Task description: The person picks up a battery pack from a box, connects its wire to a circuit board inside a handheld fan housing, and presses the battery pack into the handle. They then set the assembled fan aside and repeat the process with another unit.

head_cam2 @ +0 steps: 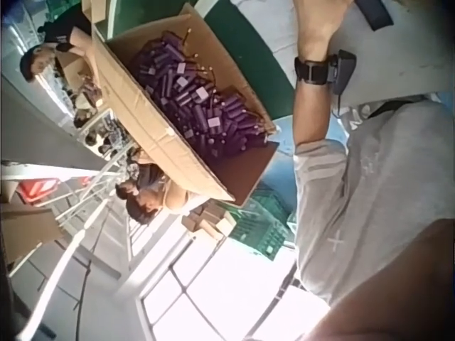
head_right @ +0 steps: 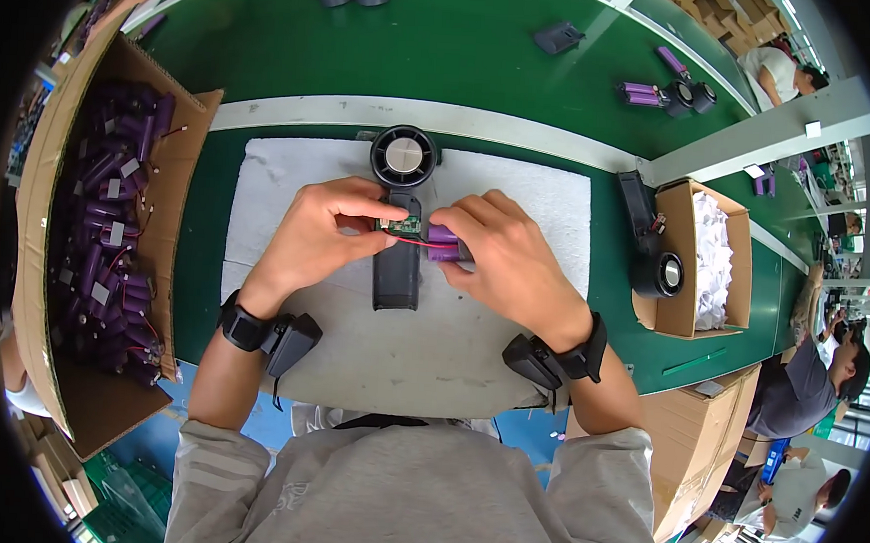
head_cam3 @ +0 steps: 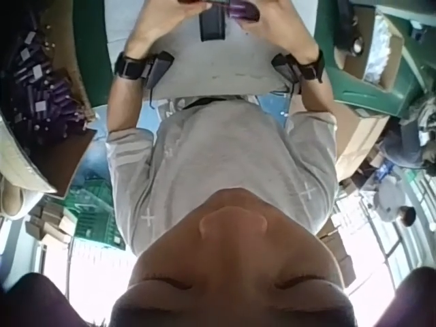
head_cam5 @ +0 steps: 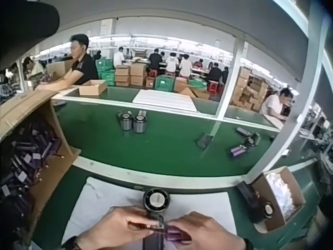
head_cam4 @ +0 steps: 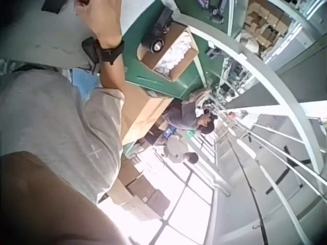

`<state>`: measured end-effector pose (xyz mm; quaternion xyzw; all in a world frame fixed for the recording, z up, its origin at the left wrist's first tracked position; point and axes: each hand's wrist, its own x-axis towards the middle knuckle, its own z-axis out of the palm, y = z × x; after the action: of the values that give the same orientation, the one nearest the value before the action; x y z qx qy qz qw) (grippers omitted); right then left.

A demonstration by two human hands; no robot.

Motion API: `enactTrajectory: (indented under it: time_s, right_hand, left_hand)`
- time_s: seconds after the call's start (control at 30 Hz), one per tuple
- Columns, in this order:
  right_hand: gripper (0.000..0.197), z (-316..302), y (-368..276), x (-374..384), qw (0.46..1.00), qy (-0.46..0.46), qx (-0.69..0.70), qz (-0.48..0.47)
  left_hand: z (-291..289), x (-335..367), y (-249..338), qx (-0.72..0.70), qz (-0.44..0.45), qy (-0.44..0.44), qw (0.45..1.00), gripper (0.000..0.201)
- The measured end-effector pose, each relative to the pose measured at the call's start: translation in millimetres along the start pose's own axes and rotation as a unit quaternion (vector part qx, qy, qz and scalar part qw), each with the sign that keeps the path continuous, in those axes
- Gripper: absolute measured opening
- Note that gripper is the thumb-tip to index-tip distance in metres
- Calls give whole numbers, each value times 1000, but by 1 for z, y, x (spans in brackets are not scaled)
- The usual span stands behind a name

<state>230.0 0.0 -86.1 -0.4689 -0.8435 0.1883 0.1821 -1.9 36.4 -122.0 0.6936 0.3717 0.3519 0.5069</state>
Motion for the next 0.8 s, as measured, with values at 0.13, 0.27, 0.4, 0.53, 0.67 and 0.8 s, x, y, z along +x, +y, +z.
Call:
enactTrajectory:
  time_s: [0.13, 0.27, 0.4, 0.53, 0.67, 0.8]
  right_hand:
    - [49, -12, -7, -4, 969, -101, 204, 97]
    - [62, -17, -11, -8, 845, -192, 461, 191]
    - [74, -13, -10, -15, 771, -210, 573, 180]
    - [80, -10, -7, -18, 725, -211, 635, 160]
    - [84, -12, -9, -16, 789, -206, 548, 188]
    - [85, -10, -8, -14, 876, -175, 428, 138]
  left_hand:
    - [-2, 1, 4, 43, -1, -6, 999, 30]
    - [0, 1, 0, 79, 51, 4, 996, 31]
    - [0, 2, 5, 141, 52, -7, 989, 31]
    - [1, 2, 4, 146, 60, -3, 987, 30]
    - [3, 1, 5, 121, 78, 14, 989, 27]
    - [3, -1, 11, 132, 72, 10, 989, 23]
